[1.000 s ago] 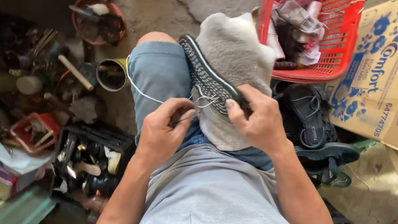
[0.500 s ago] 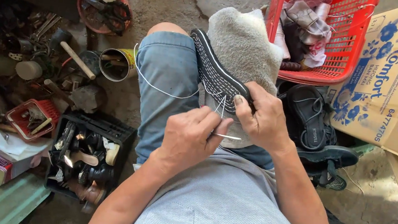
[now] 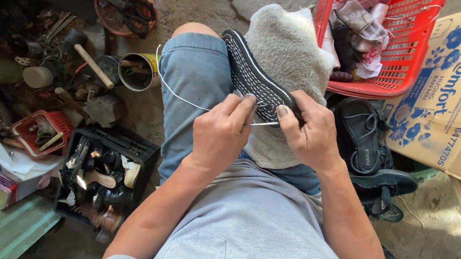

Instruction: Hand-sewing a replacement sole onto a shoe upper in a repair shop.

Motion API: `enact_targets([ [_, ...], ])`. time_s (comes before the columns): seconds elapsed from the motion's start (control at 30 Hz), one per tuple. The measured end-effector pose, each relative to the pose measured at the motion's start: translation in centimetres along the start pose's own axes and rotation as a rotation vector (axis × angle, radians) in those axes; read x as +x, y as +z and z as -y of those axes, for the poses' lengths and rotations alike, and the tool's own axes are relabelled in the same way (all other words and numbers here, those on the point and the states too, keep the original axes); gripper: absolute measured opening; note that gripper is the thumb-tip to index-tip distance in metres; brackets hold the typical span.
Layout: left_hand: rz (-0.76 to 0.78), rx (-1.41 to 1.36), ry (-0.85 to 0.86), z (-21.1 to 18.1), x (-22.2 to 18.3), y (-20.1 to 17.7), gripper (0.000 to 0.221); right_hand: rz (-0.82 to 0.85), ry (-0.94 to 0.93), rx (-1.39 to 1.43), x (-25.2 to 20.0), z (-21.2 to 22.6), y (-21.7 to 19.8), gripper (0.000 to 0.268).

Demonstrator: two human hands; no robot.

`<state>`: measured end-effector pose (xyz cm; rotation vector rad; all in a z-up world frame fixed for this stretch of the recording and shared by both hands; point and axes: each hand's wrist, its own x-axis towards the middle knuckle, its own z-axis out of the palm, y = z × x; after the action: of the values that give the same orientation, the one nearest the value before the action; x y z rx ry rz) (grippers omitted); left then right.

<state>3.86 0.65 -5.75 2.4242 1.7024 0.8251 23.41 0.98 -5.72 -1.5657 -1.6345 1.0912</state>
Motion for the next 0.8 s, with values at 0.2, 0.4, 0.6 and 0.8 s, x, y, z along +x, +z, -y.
enact_targets([
  [0.2,0.290,-0.799,-0.501,0.6,0.6,-2.8,0.009,-0.007,0.024,0.039,-0.1,0.0,0.1,0.022],
  [0.4,0.557,-1.139,-0.686,2.3,1.0,-6.7,0.008,-0.008,0.024,0.069,0.3,0.0,0.0,0.020],
  [0.6,0.417,-0.671,-0.687,8.4,-0.5,-12.6,0.005,-0.027,0.045,0.078,0.4,0.3,0.2,0.021],
  [0.8,0.177,0.209,-0.383,10.5,-1.8,-10.9,0.017,-0.035,0.026,0.072,0.5,0.1,0.4,0.022],
])
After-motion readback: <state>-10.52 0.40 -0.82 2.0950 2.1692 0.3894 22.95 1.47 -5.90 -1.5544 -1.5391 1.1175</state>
